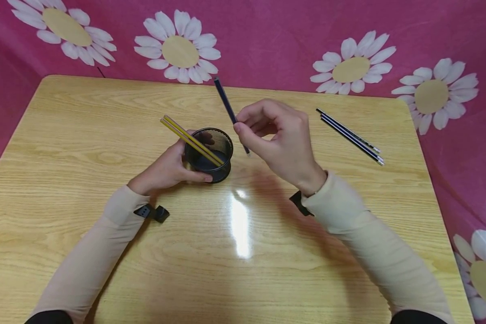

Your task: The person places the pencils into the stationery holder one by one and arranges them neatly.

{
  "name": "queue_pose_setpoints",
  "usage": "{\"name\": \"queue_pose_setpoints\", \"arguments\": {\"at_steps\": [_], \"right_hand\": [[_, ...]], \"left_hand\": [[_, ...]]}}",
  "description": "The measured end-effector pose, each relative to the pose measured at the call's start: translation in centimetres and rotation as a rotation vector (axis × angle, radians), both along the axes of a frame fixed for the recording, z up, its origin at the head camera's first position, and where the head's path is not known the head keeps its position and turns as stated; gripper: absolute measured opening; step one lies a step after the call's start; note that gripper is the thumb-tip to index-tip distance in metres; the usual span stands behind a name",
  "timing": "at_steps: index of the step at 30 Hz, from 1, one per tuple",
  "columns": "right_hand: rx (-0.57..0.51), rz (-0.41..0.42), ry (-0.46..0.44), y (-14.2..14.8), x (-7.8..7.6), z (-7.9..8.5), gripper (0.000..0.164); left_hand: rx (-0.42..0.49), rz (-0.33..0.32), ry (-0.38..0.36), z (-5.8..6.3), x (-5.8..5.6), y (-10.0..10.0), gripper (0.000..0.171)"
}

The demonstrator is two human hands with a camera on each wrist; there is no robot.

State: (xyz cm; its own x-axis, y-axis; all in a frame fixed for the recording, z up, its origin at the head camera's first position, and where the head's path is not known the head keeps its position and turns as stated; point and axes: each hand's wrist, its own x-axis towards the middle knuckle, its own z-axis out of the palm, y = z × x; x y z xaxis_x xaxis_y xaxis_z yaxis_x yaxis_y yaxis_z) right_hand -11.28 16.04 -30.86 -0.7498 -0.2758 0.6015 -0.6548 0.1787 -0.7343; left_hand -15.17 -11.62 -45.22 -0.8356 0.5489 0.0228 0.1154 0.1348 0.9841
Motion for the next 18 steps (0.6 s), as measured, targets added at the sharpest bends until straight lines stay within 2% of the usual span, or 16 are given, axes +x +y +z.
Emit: {"name": "queue_pose_setpoints", "arguments": {"at_steps": [2, 7, 13, 18], "right_hand": [[-0.009, 0.005, 0.004, -0.3, 0.0, 0.0, 0.009], [-0.031, 0.029, 0.011, -1.3, 0.0, 0.1, 0.009], [-0.047, 0.058, 0.002, -2.8, -0.3, -0.1, 0.008], [-0.059, 0.078, 0.0, -3.9, -0.8, -0.9, 0.009]], "left_hand": [[-0.001, 0.001, 0.007, -0.1, 0.0, 0.0, 0.1], [-0.008, 0.005, 0.012, 0.8, 0.3, 0.1, 0.099], [-0.013, 0.006, 0.014, 3.0, 1.4, 0.5, 0.094], [-0.026, -0.009, 0.01, 3.6, 1.6, 0.6, 0.092]]}}
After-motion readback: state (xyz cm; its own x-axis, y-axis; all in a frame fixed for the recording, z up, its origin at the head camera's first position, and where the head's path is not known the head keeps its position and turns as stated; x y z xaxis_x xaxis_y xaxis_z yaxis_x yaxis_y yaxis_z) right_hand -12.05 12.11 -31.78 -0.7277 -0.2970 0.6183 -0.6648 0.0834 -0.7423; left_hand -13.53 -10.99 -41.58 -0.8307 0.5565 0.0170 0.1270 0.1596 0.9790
